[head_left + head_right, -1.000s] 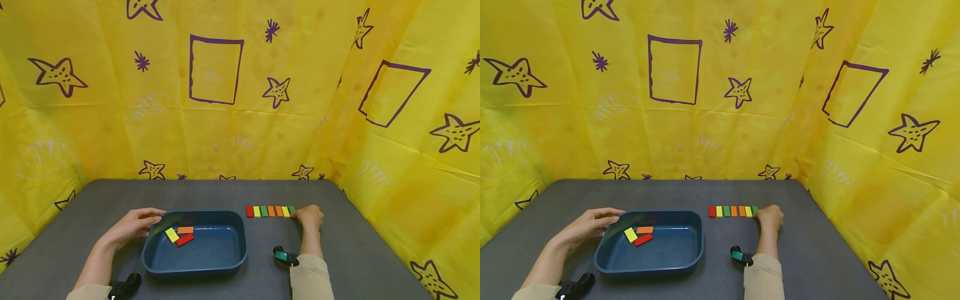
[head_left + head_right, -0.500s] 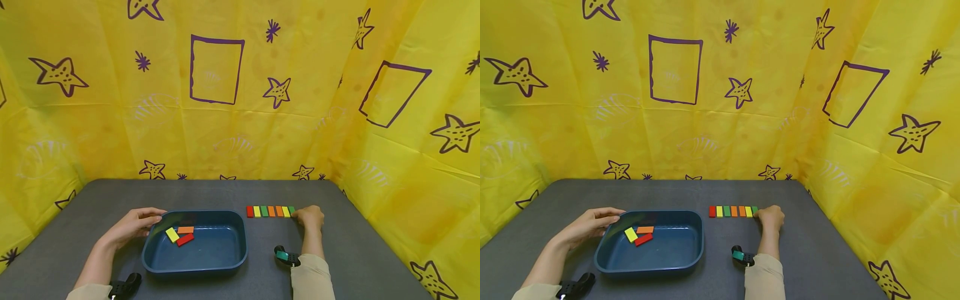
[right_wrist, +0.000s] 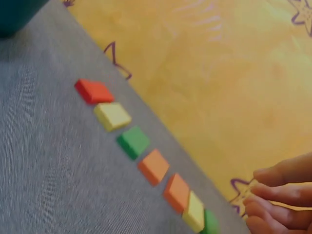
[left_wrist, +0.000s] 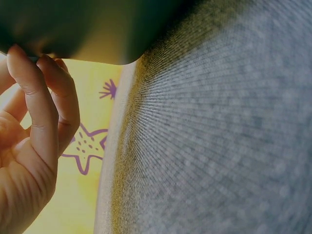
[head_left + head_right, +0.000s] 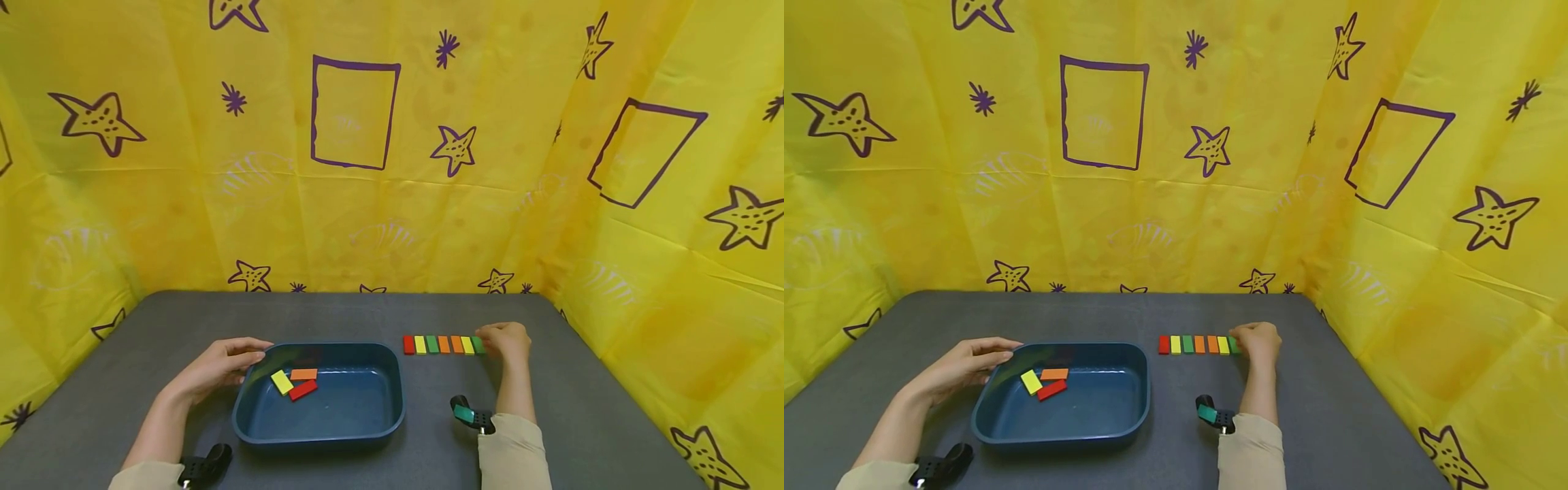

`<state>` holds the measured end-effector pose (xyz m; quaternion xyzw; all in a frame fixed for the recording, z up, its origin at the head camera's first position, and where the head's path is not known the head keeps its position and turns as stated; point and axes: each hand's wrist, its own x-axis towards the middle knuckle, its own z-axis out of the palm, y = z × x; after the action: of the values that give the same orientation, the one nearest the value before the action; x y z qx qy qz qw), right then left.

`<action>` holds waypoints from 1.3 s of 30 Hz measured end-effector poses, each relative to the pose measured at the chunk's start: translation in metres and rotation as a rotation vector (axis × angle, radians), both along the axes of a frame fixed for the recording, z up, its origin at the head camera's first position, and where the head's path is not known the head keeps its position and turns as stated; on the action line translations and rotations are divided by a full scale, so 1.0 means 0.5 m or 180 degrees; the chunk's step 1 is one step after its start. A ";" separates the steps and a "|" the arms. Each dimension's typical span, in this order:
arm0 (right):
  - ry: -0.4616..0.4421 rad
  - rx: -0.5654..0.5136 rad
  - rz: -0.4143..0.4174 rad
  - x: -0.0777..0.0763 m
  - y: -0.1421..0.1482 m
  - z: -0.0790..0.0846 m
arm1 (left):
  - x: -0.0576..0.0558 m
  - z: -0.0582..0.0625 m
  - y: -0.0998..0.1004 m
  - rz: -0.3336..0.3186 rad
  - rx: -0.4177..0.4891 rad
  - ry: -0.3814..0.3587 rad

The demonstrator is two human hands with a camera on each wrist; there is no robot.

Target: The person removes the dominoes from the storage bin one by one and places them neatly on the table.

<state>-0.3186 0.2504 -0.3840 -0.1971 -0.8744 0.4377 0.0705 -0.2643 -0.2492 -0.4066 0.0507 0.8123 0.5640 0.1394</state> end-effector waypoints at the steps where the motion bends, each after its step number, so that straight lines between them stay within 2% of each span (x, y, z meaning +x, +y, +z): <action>1: 0.0020 -0.0061 0.0053 -0.001 -0.003 0.005 | 0.001 0.000 -0.001 -0.0010 0.0010 -0.0001; 6: 0.0031 -0.0537 0.0308 -0.002 -0.021 0.031 | 0.004 -0.001 -0.003 -0.0032 0.0038 -0.0007; 11: 0.0137 -0.0792 0.0489 0.005 -0.044 0.065 | 0.002 0.000 -0.003 -0.0041 0.0034 0.0017; 17: 0.0351 -0.0681 0.0840 0.030 -0.082 0.110 | 0.002 0.001 -0.002 -0.0011 -0.0012 0.0027; 24: 0.0547 -0.0642 0.1215 0.054 -0.130 0.145 | 0.001 0.002 0.001 0.0046 -0.0040 -0.0016; 34: 0.0775 -0.0658 0.1816 0.082 -0.197 0.172 | 0.001 0.001 0.001 0.0056 -0.0027 0.0003; 39: 0.0845 -0.0637 0.2071 0.091 -0.226 0.174 | 0.001 -0.002 -0.005 -0.0060 0.0025 0.0049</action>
<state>-0.2733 0.1372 -0.2969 0.1440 -0.8275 0.5423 0.0208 -0.2639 -0.2516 -0.4076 0.0633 0.8107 0.5654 0.1383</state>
